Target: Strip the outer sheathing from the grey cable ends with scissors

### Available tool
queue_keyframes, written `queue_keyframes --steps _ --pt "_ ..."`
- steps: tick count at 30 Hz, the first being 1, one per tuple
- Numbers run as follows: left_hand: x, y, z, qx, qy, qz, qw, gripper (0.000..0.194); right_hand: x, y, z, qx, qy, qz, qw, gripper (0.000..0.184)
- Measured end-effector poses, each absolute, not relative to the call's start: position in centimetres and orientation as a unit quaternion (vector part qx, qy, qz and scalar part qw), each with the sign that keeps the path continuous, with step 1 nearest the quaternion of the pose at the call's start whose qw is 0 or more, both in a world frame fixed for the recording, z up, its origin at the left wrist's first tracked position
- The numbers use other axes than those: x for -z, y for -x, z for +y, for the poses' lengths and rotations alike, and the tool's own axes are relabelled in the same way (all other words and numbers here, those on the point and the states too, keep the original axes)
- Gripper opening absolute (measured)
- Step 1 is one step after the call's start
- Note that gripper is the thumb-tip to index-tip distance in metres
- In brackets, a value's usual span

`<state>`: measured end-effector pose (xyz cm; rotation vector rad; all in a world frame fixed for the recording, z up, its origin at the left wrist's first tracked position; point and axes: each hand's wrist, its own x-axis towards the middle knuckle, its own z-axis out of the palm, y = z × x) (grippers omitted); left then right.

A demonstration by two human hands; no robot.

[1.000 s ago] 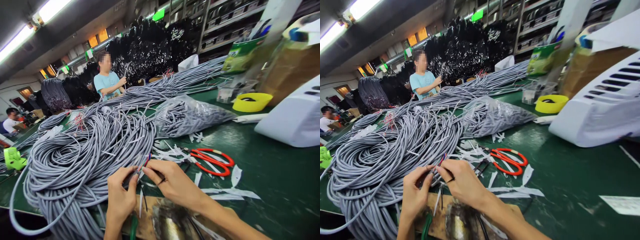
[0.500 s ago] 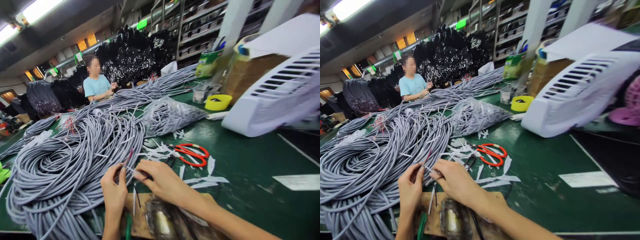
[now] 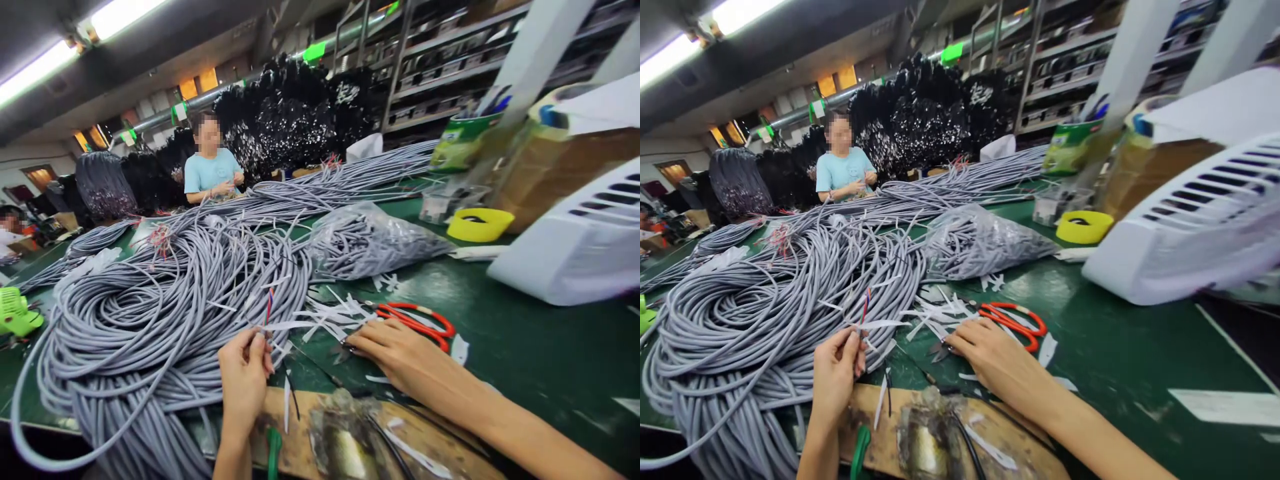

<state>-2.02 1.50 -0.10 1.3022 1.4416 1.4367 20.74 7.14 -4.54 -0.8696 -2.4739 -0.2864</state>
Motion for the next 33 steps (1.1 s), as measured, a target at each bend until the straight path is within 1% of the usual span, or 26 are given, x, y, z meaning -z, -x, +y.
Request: queue_keyframes --steps 4,7,9,12,16,20,22,25,28,33 --pt "-0.2 2.4 1.5 -0.558 -0.478 0.528 0.425 0.04 4.4 -19.8 7.7 0.183 0.28 -0.912 0.237 0.037" --pt "-0.3 2.6 1.5 -0.567 -0.465 0.506 0.455 0.045 4.5 -19.4 8.1 0.232 0.305 -0.894 0.231 0.034" --pt "-0.3 2.6 1.5 -0.575 -0.456 0.494 0.466 0.046 4.7 -19.3 8.2 0.228 0.316 -0.889 0.238 0.032" --pt "-0.2 2.6 1.6 -0.592 -0.439 0.477 0.478 0.045 4.8 -19.3 8.0 0.189 0.299 -0.901 0.252 0.029" --pt "-0.2 2.7 1.6 -0.613 -0.413 0.446 0.504 0.047 4.5 -19.2 7.5 0.186 0.306 -0.895 0.267 0.033" --pt "-0.2 3.0 1.5 -0.61 -0.392 0.397 0.563 0.053 3.4 -18.2 7.6 0.153 0.358 -0.85 0.356 0.027" --pt "-0.2 3.1 1.4 -0.619 -0.371 0.388 0.573 0.051 2.6 -17.1 7.5 0.129 0.381 -0.83 0.388 0.026" --pt "-0.3 3.0 1.5 -0.629 -0.347 0.4 0.569 0.043 1.4 -14.8 7.0 0.118 0.39 -0.83 0.38 0.032" --pt "-0.3 2.9 1.5 -0.626 -0.356 0.403 0.565 0.037 0.5 -12.6 6.2 0.112 0.357 -0.847 0.378 0.037" --pt "-0.1 3.0 1.5 -0.619 -0.381 0.381 0.572 0.033 -0.1 -10.7 5.5 0.119 0.305 -0.854 0.404 0.041"
